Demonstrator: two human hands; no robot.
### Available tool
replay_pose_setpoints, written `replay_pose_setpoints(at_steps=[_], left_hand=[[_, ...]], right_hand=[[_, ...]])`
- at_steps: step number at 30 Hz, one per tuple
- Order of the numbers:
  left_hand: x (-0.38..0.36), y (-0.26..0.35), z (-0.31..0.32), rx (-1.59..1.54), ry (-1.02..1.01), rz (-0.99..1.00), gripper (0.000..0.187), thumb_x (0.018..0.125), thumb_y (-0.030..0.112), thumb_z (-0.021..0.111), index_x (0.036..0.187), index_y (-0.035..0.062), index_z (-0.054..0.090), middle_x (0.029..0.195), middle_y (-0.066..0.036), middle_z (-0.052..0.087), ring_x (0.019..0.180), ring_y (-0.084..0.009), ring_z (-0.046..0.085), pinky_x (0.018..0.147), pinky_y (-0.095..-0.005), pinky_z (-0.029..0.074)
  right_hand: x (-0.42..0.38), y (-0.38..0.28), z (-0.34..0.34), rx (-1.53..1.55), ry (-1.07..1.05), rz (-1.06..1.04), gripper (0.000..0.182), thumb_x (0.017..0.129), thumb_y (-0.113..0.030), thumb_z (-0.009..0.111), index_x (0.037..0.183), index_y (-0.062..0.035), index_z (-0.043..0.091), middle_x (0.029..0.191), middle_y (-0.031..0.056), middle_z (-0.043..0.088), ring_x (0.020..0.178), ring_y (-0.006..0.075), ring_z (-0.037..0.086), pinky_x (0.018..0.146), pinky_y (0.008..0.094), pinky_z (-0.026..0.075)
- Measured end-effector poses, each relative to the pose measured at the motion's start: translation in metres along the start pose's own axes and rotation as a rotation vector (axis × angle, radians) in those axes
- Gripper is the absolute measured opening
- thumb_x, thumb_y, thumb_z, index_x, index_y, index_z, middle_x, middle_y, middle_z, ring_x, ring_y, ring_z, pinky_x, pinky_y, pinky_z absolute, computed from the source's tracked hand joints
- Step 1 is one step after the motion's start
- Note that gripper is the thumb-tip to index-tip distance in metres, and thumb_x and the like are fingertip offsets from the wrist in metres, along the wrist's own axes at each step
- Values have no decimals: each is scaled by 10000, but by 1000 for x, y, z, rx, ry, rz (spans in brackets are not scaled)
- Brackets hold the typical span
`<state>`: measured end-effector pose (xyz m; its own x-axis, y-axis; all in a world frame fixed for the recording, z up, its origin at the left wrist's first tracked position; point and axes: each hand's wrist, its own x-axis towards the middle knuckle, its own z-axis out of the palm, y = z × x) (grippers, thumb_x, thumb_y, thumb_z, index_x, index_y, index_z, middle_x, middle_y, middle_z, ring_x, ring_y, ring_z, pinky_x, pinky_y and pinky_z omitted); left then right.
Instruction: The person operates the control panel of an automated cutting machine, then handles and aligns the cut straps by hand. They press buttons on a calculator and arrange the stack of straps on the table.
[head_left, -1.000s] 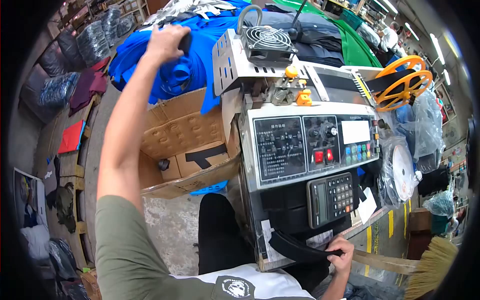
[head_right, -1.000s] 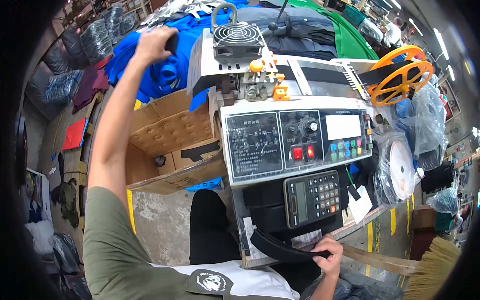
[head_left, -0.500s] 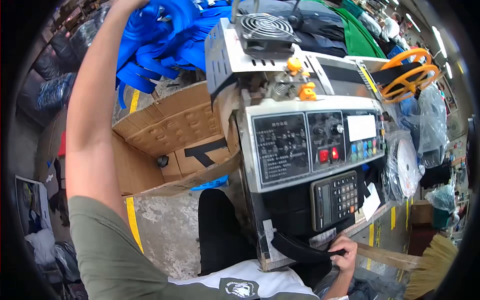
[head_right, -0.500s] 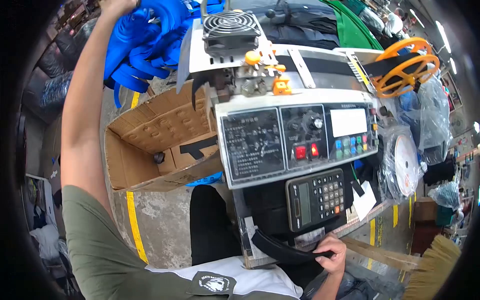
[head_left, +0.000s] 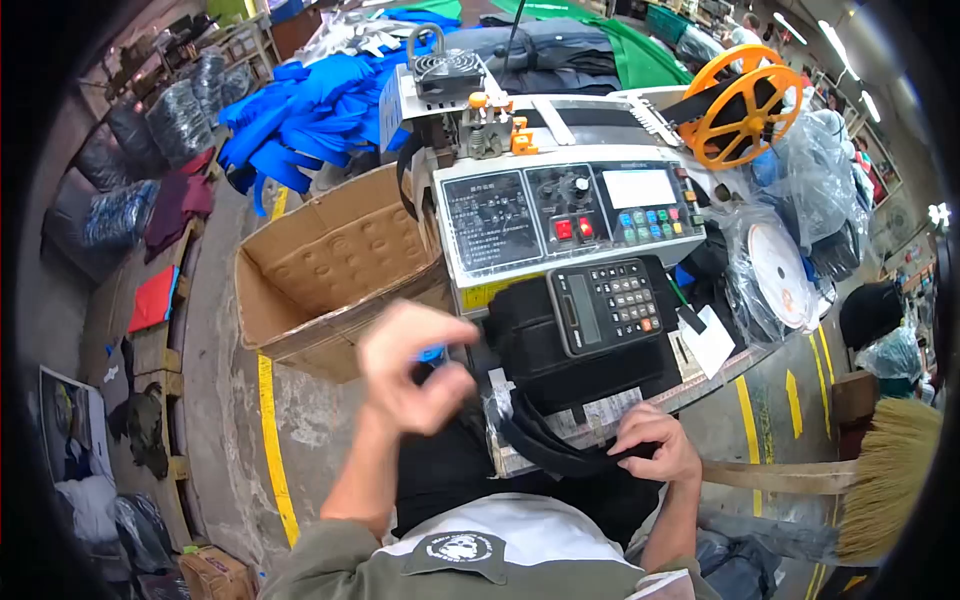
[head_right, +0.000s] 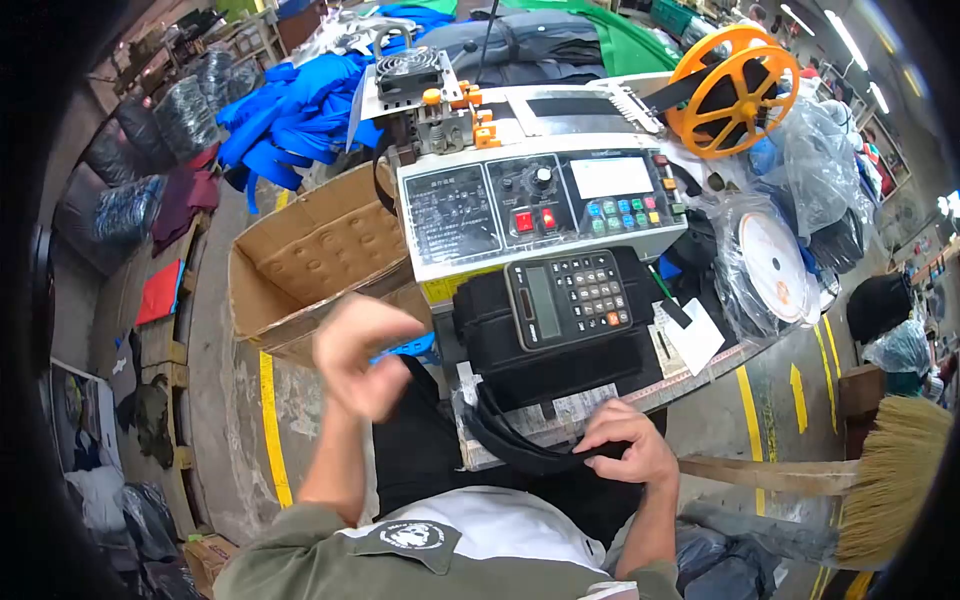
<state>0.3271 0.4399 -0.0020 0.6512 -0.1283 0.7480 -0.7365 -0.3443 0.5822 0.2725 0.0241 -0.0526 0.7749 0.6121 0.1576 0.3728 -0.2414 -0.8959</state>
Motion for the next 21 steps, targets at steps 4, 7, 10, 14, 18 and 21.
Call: replay_pose_setpoints(at_steps=[4,7,10,14,18,21], left_hand=[[-36,72,65,-150,-437,37,798,766,452,989,1428,90,730,1327,-139,764,1274,-356,713,1096,-511,516],[-56,85,76,146,-569,35,497,820,283,945,1285,180,804,1196,-46,792,1211,-254,735,1115,-526,471],[-59,84,70,152,-523,-75,314,827,193,921,1127,157,833,954,-8,799,967,-228,762,1060,-491,478],[-82,66,75,176,-383,-152,342,793,145,952,1110,100,833,969,-35,802,974,-216,755,1001,-428,501],[-113,57,100,-121,-105,-407,466,797,-3,948,1229,8,775,1124,-109,749,1043,-219,725,933,-344,572],[-125,56,108,-129,-106,-353,655,804,-24,905,1418,11,680,1267,-127,694,1154,-231,684,1036,-350,541]], right_hand=[[12,-35,5,-98,-52,-103,283,697,-57,868,977,-96,872,963,40,765,1050,276,701,985,431,538],[10,-49,-2,-200,24,-217,293,699,-43,860,986,-100,867,963,36,756,1061,292,704,986,444,540],[1,-51,-13,-335,173,-191,304,715,-17,825,1006,-98,864,1041,49,707,1081,285,675,966,430,532],[-12,-18,-9,-240,319,-82,307,775,5,813,1064,-90,858,1094,61,687,1072,255,660,954,385,526],[-19,24,4,-226,500,-118,330,769,-7,878,1089,-74,840,1130,66,688,1106,245,663,987,379,529],[-21,29,20,-145,590,-146,489,759,-18,891,1233,-67,783,1241,96,656,1166,250,652,1037,380,524]])
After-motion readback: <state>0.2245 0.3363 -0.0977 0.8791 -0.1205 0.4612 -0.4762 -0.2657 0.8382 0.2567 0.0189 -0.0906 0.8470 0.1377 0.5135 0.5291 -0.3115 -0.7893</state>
